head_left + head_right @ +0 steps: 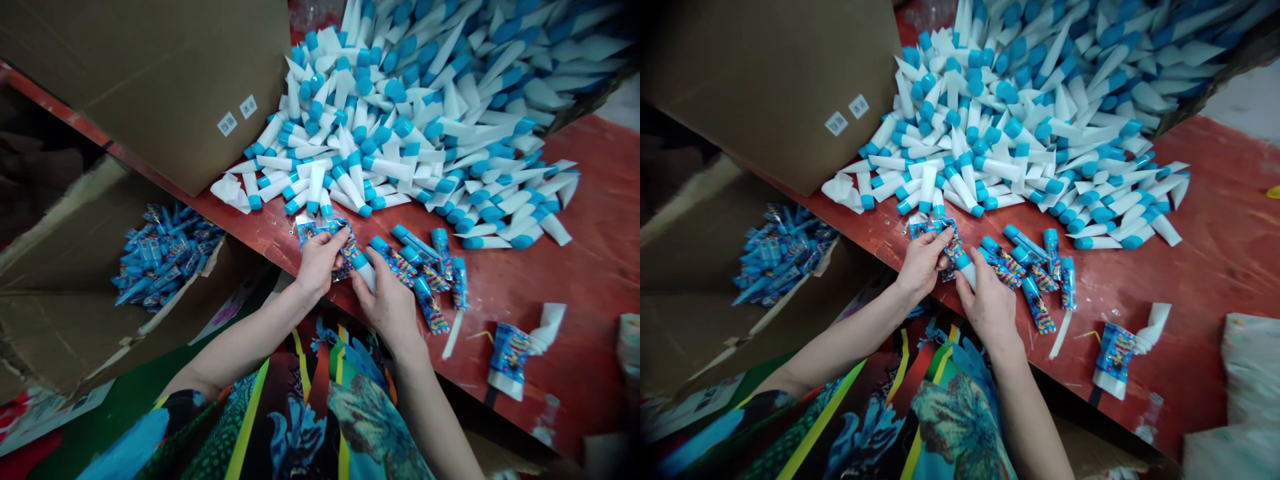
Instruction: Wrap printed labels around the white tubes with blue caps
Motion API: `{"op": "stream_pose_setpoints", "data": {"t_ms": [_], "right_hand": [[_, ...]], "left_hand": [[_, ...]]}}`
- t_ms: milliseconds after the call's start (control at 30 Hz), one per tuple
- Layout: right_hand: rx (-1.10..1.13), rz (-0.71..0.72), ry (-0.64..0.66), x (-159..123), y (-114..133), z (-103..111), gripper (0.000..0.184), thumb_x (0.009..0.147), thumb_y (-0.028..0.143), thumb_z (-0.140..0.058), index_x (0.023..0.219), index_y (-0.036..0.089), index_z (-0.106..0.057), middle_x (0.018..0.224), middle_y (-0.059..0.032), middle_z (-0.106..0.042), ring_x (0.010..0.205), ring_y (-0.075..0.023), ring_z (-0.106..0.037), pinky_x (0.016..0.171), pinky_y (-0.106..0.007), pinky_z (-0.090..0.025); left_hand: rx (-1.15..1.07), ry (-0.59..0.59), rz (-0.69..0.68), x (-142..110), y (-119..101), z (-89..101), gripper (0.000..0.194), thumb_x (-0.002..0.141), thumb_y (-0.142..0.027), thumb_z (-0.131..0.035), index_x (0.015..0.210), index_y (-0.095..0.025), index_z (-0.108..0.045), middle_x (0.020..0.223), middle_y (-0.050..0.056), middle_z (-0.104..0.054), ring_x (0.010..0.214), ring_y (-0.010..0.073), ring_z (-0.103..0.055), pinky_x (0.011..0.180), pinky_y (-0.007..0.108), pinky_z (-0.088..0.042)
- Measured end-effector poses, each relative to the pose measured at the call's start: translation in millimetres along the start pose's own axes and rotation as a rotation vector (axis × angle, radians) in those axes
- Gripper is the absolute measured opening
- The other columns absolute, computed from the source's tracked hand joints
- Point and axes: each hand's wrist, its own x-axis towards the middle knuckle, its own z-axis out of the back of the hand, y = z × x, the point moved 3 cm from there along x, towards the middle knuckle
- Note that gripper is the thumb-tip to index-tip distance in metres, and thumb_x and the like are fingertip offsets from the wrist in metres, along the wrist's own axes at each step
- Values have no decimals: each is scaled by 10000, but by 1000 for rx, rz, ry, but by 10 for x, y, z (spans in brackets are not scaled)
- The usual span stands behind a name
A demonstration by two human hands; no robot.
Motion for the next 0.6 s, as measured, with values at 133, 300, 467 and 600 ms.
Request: {"op": "stream_pose_setpoints", "data": {"t_ms": [133, 300, 467, 600], "right_hand": [[7, 55, 79, 39, 69, 26, 540, 1177, 393, -566, 1683, 238, -671, 1415, -157, -863, 1090, -379, -887, 928, -527, -743], [-39, 44, 64, 55, 61, 1, 475, 1174, 375, -565, 1606, 259, -723, 1355, -143, -871, 1099, -360, -877, 916, -487, -738], [-17, -41, -44, 95, 12, -70, 455, 1145, 458, -548, 1445, 188, -757, 1360, -204, -861, 1049, -381, -869, 817, -493, -716], [266, -108, -12, 91, -71, -4, 546, 1065, 602, -680, 1419, 189, -726, 1259, -181, -854, 1041, -377, -829, 886, -521, -704]], "left_hand": [[37, 21, 1, 20, 14, 29, 495, 1048, -278, -856, 669, -186, -552, 507, -72, -515, 394, 28, -398, 446, 185, -227], [168, 204, 113, 3, 126, 66, 478, 1068, -352, -834, 673, -175, -631, 462, -44, -507, 392, 53, -416, 443, 200, -245], [120, 239, 147, -85, 257, 17, 467, 1003, -346, -887, 654, -166, -634, 505, -49, -519, 407, 41, -406, 434, 197, -244], [72, 203, 140, -69, 255, 12, 524, 965, -430, -926, 644, -182, -595, 499, -50, -502, 411, 44, -387, 438, 198, -249]]}}
